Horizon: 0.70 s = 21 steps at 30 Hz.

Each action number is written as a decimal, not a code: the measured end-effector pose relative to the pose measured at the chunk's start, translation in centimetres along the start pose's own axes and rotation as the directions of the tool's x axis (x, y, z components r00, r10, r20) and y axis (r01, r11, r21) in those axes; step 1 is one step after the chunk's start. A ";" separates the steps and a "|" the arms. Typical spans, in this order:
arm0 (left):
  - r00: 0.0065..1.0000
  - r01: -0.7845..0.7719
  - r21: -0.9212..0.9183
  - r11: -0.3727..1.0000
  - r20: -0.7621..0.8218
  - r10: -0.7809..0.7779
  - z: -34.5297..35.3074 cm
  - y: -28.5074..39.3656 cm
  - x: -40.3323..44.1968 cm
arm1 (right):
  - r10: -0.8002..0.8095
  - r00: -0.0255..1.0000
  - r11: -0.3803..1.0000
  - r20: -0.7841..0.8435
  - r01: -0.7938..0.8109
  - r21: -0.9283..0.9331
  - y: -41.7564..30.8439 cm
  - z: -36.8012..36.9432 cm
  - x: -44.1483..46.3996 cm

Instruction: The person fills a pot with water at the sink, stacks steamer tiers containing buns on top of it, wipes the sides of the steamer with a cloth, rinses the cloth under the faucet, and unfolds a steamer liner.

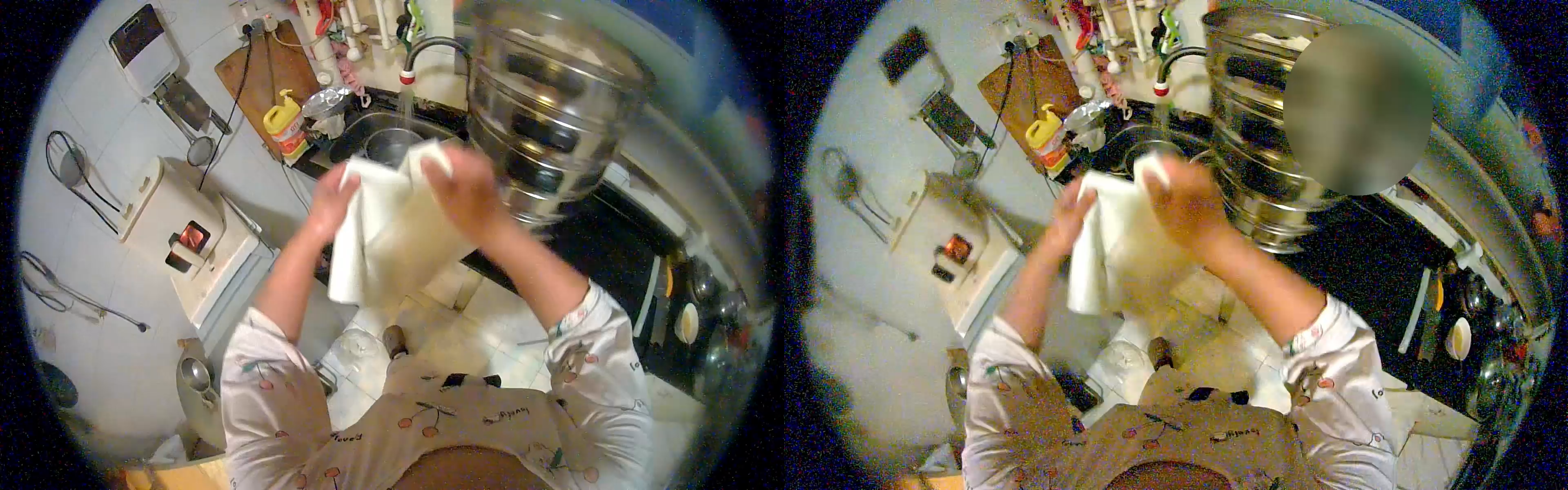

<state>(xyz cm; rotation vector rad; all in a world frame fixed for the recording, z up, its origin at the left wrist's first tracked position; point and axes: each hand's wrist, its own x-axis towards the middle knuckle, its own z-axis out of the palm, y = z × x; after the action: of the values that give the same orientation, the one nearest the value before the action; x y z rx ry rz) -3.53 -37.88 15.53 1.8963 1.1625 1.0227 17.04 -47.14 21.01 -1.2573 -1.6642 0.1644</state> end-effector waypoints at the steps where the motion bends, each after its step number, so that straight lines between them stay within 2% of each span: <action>1: 0.997 0.066 -0.130 0.989 0.058 -0.058 -1.8 1.3 2.6 | 0.065 0.996 0.979 -0.060 -0.053 0.196 1.2 1.6 3.1; 2: 0.990 0.130 -0.146 0.981 0.079 -0.119 -3.3 2.0 4.9 | 0.460 0.885 0.722 0.073 -0.421 0.549 1.4 3.0 6.7; 3: 0.980 0.189 -0.161 0.969 0.101 -0.174 -4.6 2.4 7.5 | 0.691 0.642 0.230 0.332 -0.631 0.741 1.3 4.2 10.1; 4: 0.983 0.137 -0.179 0.974 0.143 -0.112 -5.4 -5.2 13.6 | 0.711 0.598 0.108 0.371 -0.614 0.782 1.4 5.6 12.6; 5: 0.962 0.215 -0.165 0.963 0.204 -0.179 -6.5 -5.0 15.0 | 0.725 0.550 -0.017 0.415 -0.587 0.809 1.4 7.1 14.6; 7: 0.894 0.369 -0.124 0.921 0.318 -0.315 -8.5 -3.6 17.0 | 0.747 0.506 -0.101 0.431 -0.555 0.826 5.7 11.4 19.3; 8: 0.846 0.457 -0.271 0.847 0.427 -0.319 -9.2 -5.4 18.6 | 0.752 0.487 -0.163 0.444 -0.515 0.841 4.9 12.7 20.7; 9: 0.837 0.432 -0.188 0.882 0.448 -0.314 -10.3 -7.0 19.9 | 0.753 0.471 -0.224 0.459 -0.471 0.853 4.2 13.8 22.0; 10: 0.828 0.398 -0.105 0.911 0.469 -0.308 -11.5 -6.7 20.2 | 0.655 0.611 -0.182 0.445 -0.444 0.878 2.3 13.9 21.7; 12: 0.803 0.348 0.001 0.938 0.516 -0.298 -13.4 -8.8 21.5 | 0.613 0.716 -0.110 0.336 -0.343 0.933 0.8 14.7 23.5; 13: 0.806 0.384 -0.049 0.922 0.504 -0.309 -14.3 -8.7 21.6 | 0.588 0.759 -0.075 0.279 -0.291 0.954 0.3 15.1 24.4; 14: 0.809 0.420 -0.102 0.902 0.493 -0.321 -15.5 -7.7 21.1 | 0.538 0.789 -0.169 0.297 -0.244 0.955 -0.3 15.2 25.2; 15: 0.810 0.457 -0.156 0.876 0.480 -0.337 -16.7 -6.8 20.2 | 0.602 0.732 -0.277 0.319 -0.182 0.943 1.8 16.3 27.0; 16: 0.874 0.311 -0.277 0.909 0.458 -0.159 -17.0 -5.8 19.7 | 0.655 0.672 -0.375 0.346 -0.109 0.920 5.4 17.5 29.6; 17: 0.907 0.159 -0.395 0.905 0.420 0.024 -17.2 -4.7 19.2 | 0.680 0.637 -0.409 0.361 -0.079 0.909 6.2 18.0 30.7; 19: 0.864 0.316 -0.434 0.843 0.498 -0.068 -18.7 -3.2 19.8 | 0.716 0.592 -0.414 0.370 -0.066 0.908 5.0 18.0 31.5; 21: 0.869 -0.046 -0.470 0.882 0.417 0.267 -16.6 0.6 18.6 | 0.735 0.577 -0.365 0.356 -0.107 0.925 1.8 17.6 30.9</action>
<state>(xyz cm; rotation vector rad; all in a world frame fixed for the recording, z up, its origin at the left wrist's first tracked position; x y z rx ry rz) -12.41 -18.65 28.65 1.7410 0.4398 0.7613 6.20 -14.60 30.42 -0.4427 0.0242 1.3520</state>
